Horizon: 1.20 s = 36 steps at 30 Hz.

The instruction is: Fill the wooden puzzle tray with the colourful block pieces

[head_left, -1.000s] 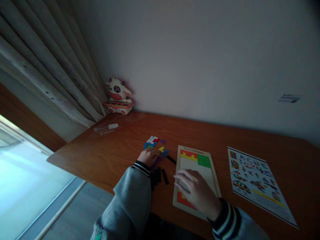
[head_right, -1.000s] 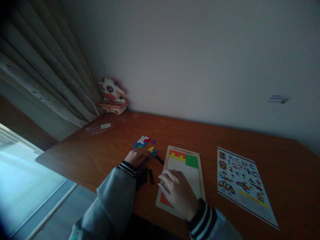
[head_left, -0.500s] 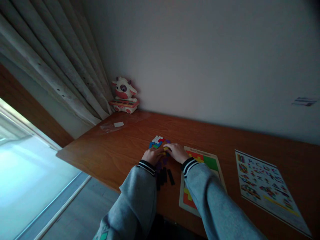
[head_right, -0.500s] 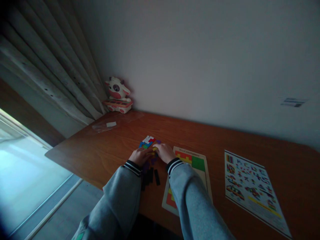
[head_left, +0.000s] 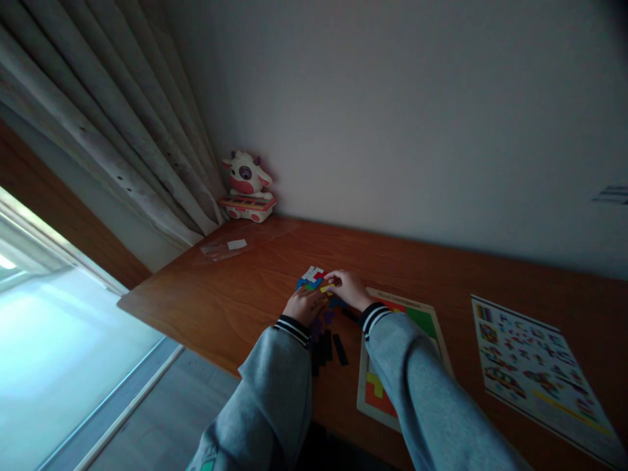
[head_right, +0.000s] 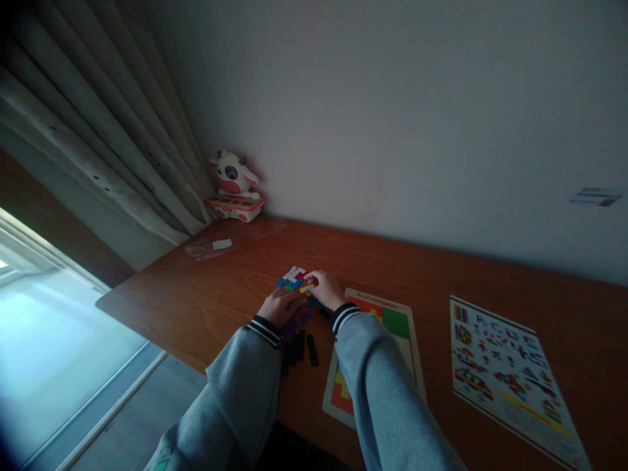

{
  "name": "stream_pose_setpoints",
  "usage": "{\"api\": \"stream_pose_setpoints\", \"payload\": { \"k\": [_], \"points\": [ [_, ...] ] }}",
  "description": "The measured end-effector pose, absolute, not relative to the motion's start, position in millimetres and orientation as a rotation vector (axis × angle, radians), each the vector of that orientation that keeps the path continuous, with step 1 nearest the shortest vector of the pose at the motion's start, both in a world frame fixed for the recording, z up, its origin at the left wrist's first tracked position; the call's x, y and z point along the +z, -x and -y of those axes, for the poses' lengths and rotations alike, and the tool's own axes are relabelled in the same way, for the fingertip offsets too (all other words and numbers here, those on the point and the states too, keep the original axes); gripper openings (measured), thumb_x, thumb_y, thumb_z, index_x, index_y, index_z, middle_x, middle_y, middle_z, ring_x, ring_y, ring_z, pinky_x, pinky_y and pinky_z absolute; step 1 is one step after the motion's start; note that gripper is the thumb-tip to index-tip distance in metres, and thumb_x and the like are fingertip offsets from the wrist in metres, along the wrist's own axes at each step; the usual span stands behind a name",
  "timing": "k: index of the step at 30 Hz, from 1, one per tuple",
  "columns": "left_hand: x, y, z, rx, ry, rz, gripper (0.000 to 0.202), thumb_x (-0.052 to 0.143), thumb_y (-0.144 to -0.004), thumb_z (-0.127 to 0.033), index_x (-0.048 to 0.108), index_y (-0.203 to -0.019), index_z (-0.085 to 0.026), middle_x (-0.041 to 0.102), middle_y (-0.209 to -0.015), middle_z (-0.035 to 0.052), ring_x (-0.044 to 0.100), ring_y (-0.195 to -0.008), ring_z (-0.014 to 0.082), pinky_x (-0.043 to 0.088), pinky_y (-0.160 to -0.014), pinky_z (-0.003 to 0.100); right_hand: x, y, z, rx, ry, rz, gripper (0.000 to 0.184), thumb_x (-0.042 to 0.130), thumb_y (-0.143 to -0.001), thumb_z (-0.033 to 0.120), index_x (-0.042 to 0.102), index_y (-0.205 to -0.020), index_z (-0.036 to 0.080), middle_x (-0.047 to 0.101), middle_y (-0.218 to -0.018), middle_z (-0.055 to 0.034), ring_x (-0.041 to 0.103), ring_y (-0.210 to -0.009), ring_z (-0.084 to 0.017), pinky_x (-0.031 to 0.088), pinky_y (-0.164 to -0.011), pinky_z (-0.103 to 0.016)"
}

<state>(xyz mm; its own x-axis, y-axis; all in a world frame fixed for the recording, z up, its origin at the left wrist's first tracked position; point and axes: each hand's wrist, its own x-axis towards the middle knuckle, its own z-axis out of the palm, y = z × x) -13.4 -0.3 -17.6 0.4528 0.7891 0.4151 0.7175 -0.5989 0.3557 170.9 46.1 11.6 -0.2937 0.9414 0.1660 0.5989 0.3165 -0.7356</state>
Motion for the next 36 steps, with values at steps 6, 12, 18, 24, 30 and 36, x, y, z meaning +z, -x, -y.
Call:
{"api": "stream_pose_setpoints", "payload": {
  "k": [6, 12, 18, 24, 30, 36],
  "points": [
    [-13.8, 12.6, 1.3, 0.833, -2.605, -1.320, 0.027, 0.049, -0.097, -0.035, 0.072, -0.102, -0.022, 0.073, -0.091, 0.0065, 0.066, -0.088, 0.0208, 0.053, -0.085, 0.033, 27.1, -197.9, -26.8, 0.828, 1.260, 1.771, 0.022, 0.067, -0.080, 0.028, 0.068, -0.099, 0.016, 0.073, -0.098, -0.0087, 0.068, -0.083, -0.017, 0.055, -0.078, -0.031],
    [-16.1, 10.5, 3.1, 0.845, -2.615, -1.394, 0.031, 0.044, -0.099, -0.037, 0.071, -0.104, -0.022, 0.073, -0.094, 0.0060, 0.068, -0.087, 0.0188, 0.056, -0.082, 0.030, 48.8, -286.9, 56.4, 0.845, 1.286, 1.582, 0.036, 0.066, -0.081, 0.048, 0.068, -0.100, 0.017, 0.073, -0.102, -0.0106, 0.069, -0.091, -0.021, 0.055, -0.084, -0.036],
    [-17.8, 11.9, -0.8, 0.875, -2.615, -1.378, 0.034, 0.038, -0.099, -0.029, 0.069, -0.111, -0.023, 0.073, -0.103, 0.0065, 0.069, -0.091, 0.0185, 0.058, -0.085, 0.029, 19.0, -349.0, 156.0, 0.915, 1.583, 1.386, 0.040, 0.065, -0.080, 0.056, 0.070, -0.098, 0.020, 0.074, -0.100, -0.0084, 0.069, -0.094, -0.024, 0.057, -0.083, -0.036],
    [17.2, -24.3, 35.2, 1.042, -2.334, -1.160, 0.025, 0.051, -0.095, -0.030, 0.071, -0.104, -0.020, 0.074, -0.103, 0.0076, 0.071, -0.090, 0.0191, 0.059, -0.082, 0.030, 8.6, -347.5, 184.2, 0.902, 1.572, 1.509, 0.033, 0.060, -0.086, 0.052, 0.070, -0.100, 0.023, 0.075, -0.098, -0.0065, 0.071, -0.090, -0.022, 0.057, -0.081, -0.033],
    [26.2, -96.3, 96.8, 0.753, -2.280, -0.710, 0.019, 0.056, -0.094, -0.025, 0.074, -0.100, -0.020, 0.076, -0.097, 0.0044, 0.072, -0.087, 0.0154, 0.057, -0.080, 0.023, 9.2, -349.2, 181.4, 0.711, 1.476, 1.739, 0.024, 0.052, -0.094, 0.037, 0.071, -0.101, 0.025, 0.074, -0.103, -0.0060, 0.069, -0.096, -0.022, 0.056, -0.087, -0.036],
    [0.5, -123.8, 99.4, 0.790, -2.457, -0.681, 0.016, 0.059, -0.093, -0.023, 0.074, -0.095, -0.020, 0.077, -0.090, 0.0027, 0.071, -0.081, 0.0164, 0.056, -0.082, 0.029, 2.9, -348.1, 179.8, 0.624, 1.420, 1.928, 0.024, 0.047, -0.097, 0.026, 0.069, -0.108, 0.025, 0.070, -0.105, -0.0054, 0.066, -0.099, -0.020, 0.054, -0.088, -0.034]
  ]
}}
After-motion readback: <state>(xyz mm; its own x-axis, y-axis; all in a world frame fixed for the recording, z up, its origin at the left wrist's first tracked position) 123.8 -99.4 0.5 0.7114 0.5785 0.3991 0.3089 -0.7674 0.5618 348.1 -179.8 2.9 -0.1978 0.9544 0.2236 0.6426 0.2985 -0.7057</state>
